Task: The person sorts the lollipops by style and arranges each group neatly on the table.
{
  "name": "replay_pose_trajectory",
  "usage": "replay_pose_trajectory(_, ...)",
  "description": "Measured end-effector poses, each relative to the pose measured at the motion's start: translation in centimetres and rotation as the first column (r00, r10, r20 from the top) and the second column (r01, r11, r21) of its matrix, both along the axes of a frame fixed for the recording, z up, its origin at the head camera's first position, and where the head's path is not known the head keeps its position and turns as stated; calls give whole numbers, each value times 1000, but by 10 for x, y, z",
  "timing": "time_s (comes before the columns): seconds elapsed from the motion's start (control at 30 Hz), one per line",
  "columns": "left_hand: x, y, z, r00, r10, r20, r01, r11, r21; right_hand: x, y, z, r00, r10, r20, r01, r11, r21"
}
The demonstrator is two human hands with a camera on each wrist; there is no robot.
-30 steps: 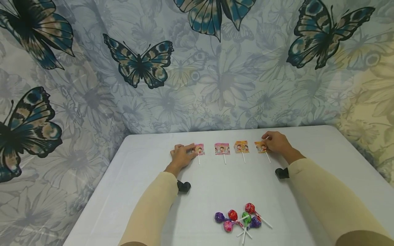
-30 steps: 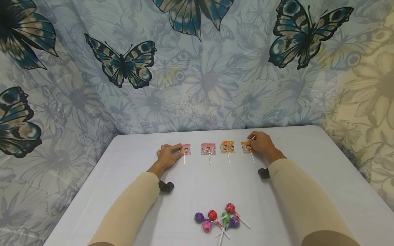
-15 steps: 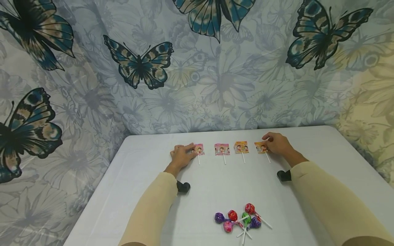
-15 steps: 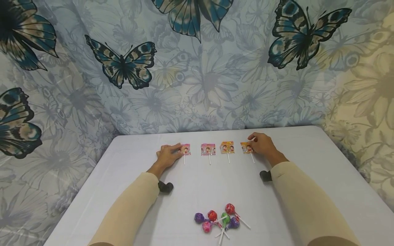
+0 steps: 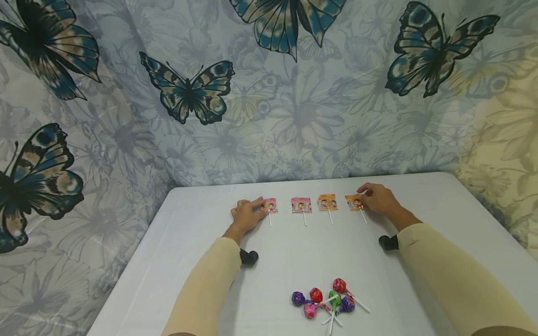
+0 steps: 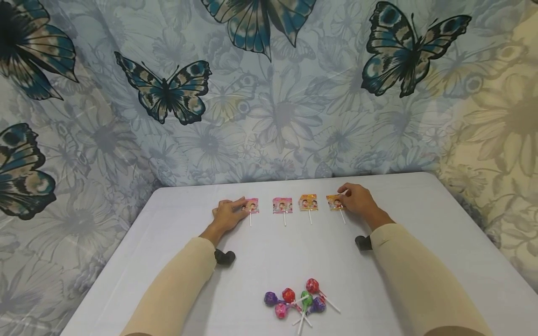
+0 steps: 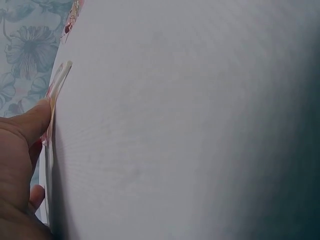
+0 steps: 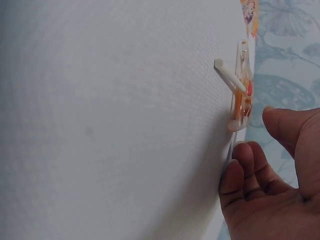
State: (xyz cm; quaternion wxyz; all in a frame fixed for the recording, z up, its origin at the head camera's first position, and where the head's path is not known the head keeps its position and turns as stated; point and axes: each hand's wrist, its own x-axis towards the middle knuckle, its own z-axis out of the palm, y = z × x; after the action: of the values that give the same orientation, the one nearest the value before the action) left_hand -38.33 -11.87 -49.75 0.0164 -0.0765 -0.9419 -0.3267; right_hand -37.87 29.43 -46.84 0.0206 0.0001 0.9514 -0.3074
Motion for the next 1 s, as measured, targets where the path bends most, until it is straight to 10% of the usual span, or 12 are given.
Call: replay_pose_trajectory(1.0, 0, -5, 1, 1000, 7, -6, -6, 993, 117, 13, 3, 9, 998, 38, -43, -40, 998, -44)
